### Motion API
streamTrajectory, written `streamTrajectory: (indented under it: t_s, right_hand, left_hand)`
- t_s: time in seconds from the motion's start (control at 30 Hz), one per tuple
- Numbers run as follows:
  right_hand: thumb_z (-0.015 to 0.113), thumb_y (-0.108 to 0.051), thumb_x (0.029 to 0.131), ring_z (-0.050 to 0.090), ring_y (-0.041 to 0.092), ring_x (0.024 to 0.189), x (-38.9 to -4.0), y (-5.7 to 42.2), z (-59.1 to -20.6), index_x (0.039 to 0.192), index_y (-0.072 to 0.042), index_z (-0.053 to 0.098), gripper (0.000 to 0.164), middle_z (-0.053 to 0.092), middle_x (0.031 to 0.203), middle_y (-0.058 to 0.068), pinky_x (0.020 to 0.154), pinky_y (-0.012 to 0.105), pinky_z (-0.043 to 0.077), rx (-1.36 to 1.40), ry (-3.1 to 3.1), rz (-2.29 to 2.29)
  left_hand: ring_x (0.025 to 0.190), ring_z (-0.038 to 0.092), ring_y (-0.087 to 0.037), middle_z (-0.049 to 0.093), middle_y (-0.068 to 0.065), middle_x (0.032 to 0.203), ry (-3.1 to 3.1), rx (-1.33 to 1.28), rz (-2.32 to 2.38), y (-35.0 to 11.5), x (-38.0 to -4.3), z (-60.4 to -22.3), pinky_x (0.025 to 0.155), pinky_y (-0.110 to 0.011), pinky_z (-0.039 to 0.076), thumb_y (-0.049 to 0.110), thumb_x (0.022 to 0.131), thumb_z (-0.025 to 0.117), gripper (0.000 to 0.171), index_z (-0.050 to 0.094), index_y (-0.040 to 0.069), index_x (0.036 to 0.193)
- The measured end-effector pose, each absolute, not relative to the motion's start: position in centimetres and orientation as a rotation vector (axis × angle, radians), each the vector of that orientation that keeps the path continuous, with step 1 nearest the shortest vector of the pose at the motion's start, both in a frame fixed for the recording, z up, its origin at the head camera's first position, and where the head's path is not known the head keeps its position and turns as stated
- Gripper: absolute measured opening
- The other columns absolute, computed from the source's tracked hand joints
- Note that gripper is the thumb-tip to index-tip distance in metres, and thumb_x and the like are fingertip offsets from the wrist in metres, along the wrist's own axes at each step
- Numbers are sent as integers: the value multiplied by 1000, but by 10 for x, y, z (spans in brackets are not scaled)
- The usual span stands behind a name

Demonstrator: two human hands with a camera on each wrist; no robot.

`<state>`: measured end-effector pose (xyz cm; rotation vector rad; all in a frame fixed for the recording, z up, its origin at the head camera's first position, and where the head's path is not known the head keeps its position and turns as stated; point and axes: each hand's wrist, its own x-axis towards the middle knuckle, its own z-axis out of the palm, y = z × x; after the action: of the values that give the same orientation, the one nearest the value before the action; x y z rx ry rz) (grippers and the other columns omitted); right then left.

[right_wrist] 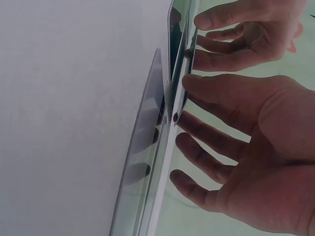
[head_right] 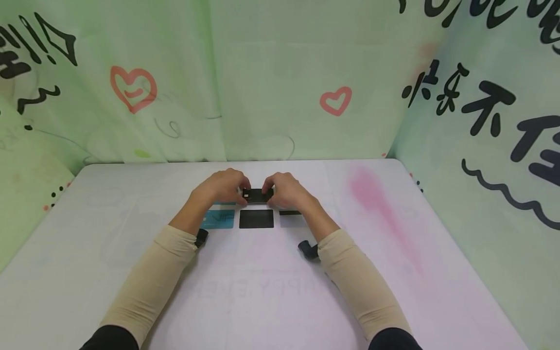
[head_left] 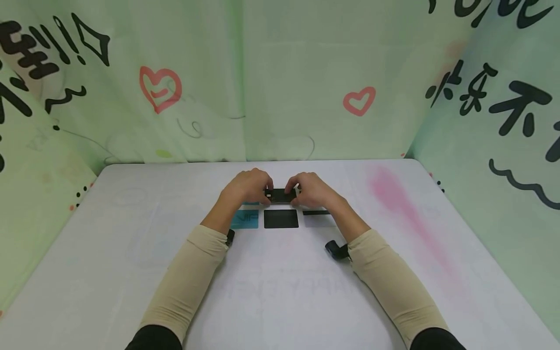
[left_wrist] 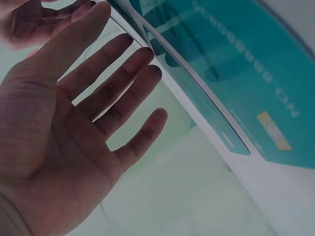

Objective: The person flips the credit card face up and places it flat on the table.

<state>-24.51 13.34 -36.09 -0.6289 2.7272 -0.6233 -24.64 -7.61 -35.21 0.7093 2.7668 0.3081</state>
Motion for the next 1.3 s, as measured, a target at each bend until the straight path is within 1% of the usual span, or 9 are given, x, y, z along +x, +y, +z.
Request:
streamTrajectory:
  t_s: [0.13,0.33,0.47,0.73,0.97,1.13,1.3]
  right_hand:
    - [81,-4,84,62,32,117,-246,134,-363,114,-7,76,31,71,126,13,103,46,49,-639,2728,-627]
    - [82,-4,83,62,32,116,-244,133,-362,115,-7,76,32,72,124,13,101,45,50,-648,2735,-628]
    - [82,-6,84,63,32,115,-242,134,-361,115,-7,76,32,72,124,12,100,45,50,-648,2736,-625]
    - [82,-7,84,62,32,117,-243,135,-361,114,-8,75,32,71,125,11,101,46,50,-659,2738,-632]
    - [82,-7,84,61,33,120,-244,135,-361,115,-9,75,32,71,127,11,104,47,50,-644,2728,-643]
    - [81,-8,85,61,34,123,-242,135,-358,117,-9,75,33,70,129,11,105,48,50,-642,2725,-640]
    - [81,-8,86,61,34,125,-238,134,-353,120,-8,74,34,71,129,11,106,50,50,-672,2725,-653]
  left_hand:
    - [102,65,-23,74,-6,117,2775,698,302,-75,-246,-352,98,-46,53,26,89,83,41,74,10,125]
    - [113,66,-25,73,-7,126,2785,666,262,-73,-245,-352,106,-50,49,26,89,83,42,74,10,126]
    - [116,65,-25,72,-7,128,2789,650,241,-71,-244,-352,109,-52,47,25,89,83,42,74,11,127]
    - [116,65,-25,72,-7,127,2800,659,201,-69,-246,-354,108,-52,47,24,89,83,40,75,11,126]
    - [109,65,-24,73,-6,122,2813,657,189,-67,-245,-357,103,-49,50,21,89,83,36,76,10,122]
    - [111,65,-24,72,-7,122,2807,678,222,-67,-242,-351,103,-49,50,22,89,82,38,75,10,124]
    - [108,66,-24,72,-8,119,2794,721,297,-71,-238,-341,96,-46,55,23,90,82,39,74,10,125]
